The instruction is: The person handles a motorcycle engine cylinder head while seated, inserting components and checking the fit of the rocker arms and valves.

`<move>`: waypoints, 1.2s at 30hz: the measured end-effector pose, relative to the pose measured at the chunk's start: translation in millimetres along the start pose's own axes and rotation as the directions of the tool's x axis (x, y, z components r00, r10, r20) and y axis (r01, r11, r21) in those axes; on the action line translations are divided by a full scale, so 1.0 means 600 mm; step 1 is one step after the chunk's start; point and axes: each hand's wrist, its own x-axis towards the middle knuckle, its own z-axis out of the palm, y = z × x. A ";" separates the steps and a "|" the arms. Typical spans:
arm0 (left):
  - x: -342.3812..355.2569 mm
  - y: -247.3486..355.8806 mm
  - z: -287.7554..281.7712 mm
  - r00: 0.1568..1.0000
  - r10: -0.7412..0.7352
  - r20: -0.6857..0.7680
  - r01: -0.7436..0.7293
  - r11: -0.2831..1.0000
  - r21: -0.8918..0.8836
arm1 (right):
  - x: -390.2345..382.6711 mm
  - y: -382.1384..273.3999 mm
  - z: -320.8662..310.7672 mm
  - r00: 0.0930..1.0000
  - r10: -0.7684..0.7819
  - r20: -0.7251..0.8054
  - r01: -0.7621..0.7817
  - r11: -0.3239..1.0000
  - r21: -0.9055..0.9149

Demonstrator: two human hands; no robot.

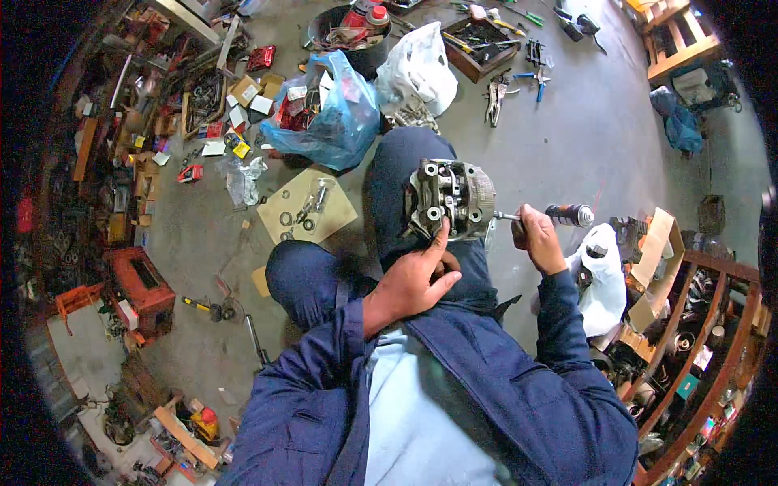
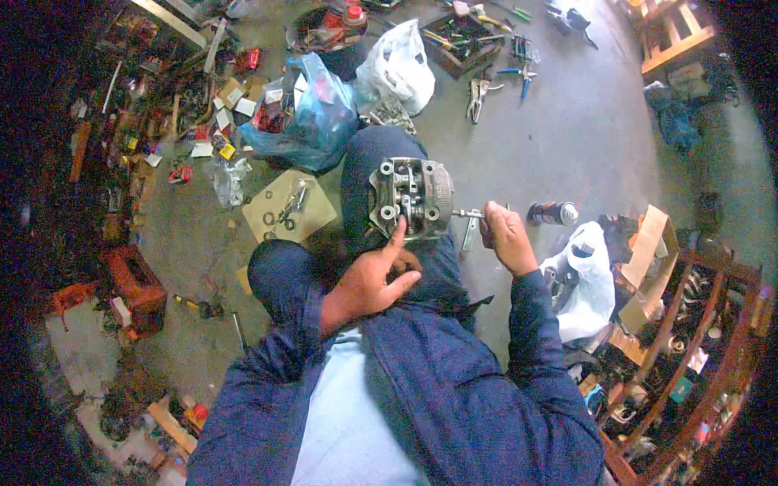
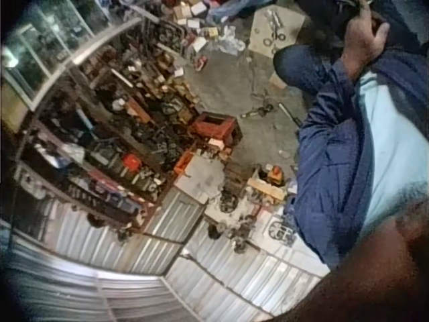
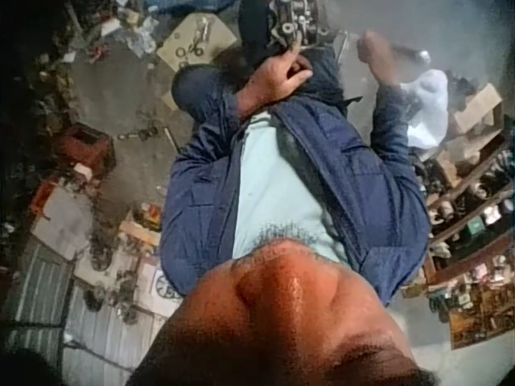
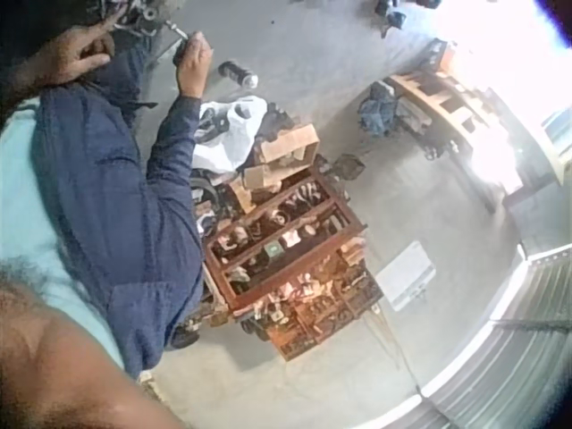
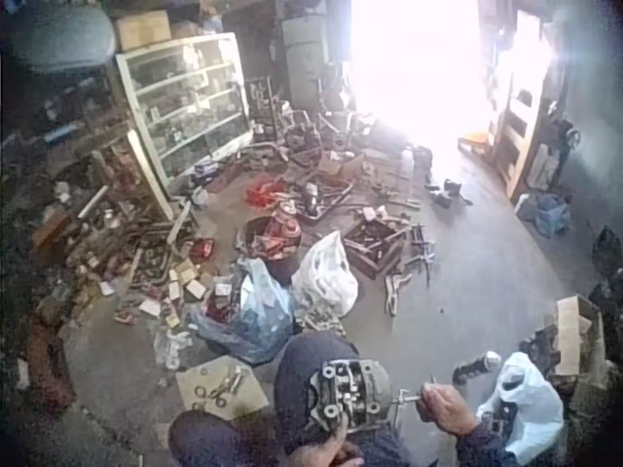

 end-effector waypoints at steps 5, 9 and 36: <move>-0.002 0.001 -0.003 1.000 0.003 0.003 -0.003 1.000 0.004 | 0.008 0.006 -0.010 0.999 0.019 0.044 -0.019 1.000 -0.009; -0.024 -0.004 -0.023 0.947 0.308 -0.096 -0.305 0.951 0.046 | 0.000 0.002 0.001 0.996 0.085 -0.005 -0.082 0.971 0.227; 0.130 -0.629 0.027 0.646 -0.459 -0.609 0.641 0.760 0.107 | -0.062 0.494 -0.053 0.945 0.257 -0.204 -0.328 0.727 -0.603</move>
